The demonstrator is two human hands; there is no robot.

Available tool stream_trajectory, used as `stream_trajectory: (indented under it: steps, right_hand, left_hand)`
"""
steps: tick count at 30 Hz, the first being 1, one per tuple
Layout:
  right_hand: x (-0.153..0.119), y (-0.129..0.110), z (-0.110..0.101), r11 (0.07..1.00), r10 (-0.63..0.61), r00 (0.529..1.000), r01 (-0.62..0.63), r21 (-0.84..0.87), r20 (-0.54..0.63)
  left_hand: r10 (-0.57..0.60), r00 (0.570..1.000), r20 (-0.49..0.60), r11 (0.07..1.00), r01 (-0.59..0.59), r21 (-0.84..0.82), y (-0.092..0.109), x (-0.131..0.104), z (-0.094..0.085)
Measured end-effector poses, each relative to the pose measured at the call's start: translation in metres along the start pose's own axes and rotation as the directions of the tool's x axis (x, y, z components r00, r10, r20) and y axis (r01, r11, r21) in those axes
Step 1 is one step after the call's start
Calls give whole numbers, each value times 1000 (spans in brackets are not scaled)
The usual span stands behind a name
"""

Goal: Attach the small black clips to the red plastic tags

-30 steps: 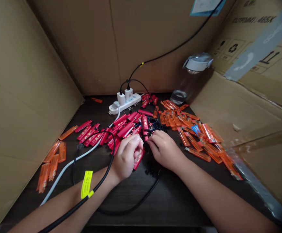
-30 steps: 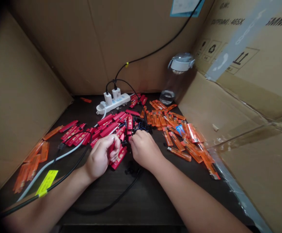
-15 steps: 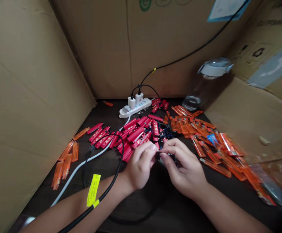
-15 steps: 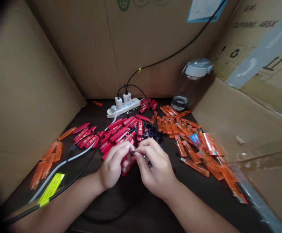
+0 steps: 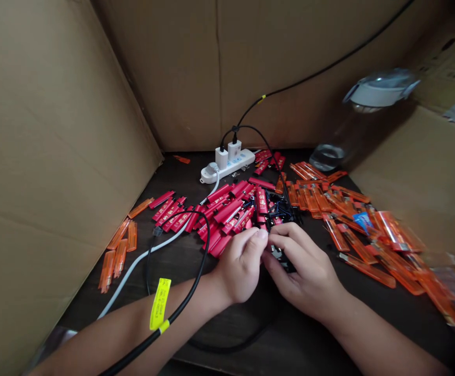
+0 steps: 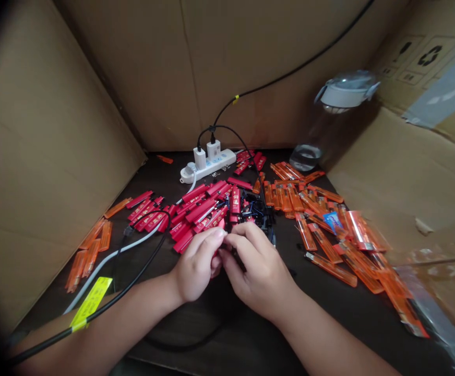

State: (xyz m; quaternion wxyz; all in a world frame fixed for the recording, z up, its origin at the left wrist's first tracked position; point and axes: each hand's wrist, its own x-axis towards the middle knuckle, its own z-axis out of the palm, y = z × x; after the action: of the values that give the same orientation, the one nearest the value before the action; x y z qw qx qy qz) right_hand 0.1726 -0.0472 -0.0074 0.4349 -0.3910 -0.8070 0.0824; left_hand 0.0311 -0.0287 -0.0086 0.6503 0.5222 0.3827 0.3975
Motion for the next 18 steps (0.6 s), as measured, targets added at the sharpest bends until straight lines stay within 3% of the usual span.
stream_trajectory:
  steps: [5,13,18]
  right_hand:
    - [-2,-1,-1,996,47,998,-44,76,-43]
    - [-2,-3,-8,935,97,995,-100,340,27]
    - [-1,-4,-10,908,140,990,-134,396,15]
  left_hand:
    - [-67,997,-46,998,67,-15,-1,2,5]
    - [177,983,-55,924,-147,354,1,-6,4]
    - [122,992,21,915,-121,385,6,-12,1]
